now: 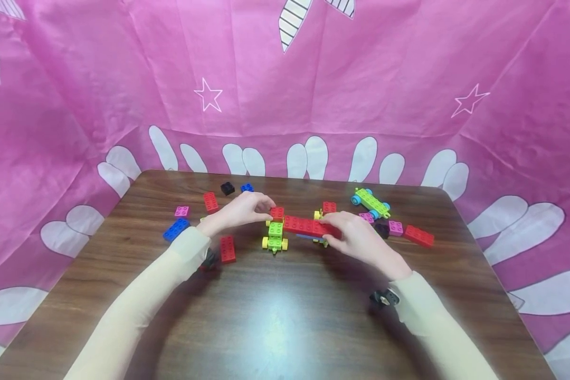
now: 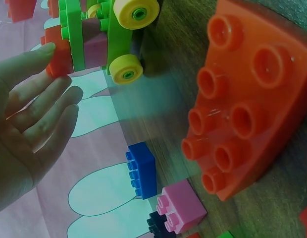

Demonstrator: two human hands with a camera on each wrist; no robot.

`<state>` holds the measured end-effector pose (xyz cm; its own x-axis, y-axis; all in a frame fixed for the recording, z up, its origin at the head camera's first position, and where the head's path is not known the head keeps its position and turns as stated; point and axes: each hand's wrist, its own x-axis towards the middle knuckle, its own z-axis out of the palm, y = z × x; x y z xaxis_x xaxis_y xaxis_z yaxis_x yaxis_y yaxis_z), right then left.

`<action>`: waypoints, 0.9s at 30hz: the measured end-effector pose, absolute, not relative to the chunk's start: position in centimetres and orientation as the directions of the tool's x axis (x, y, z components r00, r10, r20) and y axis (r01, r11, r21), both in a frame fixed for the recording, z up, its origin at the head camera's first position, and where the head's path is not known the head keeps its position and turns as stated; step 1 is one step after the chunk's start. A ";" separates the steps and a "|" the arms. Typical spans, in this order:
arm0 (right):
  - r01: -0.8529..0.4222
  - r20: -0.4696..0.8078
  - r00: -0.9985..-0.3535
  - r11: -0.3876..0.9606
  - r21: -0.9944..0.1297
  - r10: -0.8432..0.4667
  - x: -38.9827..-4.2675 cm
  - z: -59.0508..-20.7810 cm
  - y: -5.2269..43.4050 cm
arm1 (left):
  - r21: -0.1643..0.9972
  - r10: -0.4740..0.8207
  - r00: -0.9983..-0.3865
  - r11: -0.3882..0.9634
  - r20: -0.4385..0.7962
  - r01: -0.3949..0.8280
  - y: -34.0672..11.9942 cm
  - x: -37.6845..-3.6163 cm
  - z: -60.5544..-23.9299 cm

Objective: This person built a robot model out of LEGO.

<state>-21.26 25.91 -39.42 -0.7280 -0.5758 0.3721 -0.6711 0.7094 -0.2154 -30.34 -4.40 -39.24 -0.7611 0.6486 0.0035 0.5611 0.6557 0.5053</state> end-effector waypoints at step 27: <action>-0.647 0.291 -0.759 0.729 -0.224 -0.583 -25.4 -37.7 23.6 | 0.494 0.651 -0.753 0.625 0.097 0.604 -5.0 -29.7 -39.3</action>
<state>-25.41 23.65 -37.71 -0.7585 -0.5831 0.2909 -0.6465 0.7292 -0.2243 -29.66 -5.05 -39.28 -0.7526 0.6513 0.0967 0.6043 0.6249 0.4943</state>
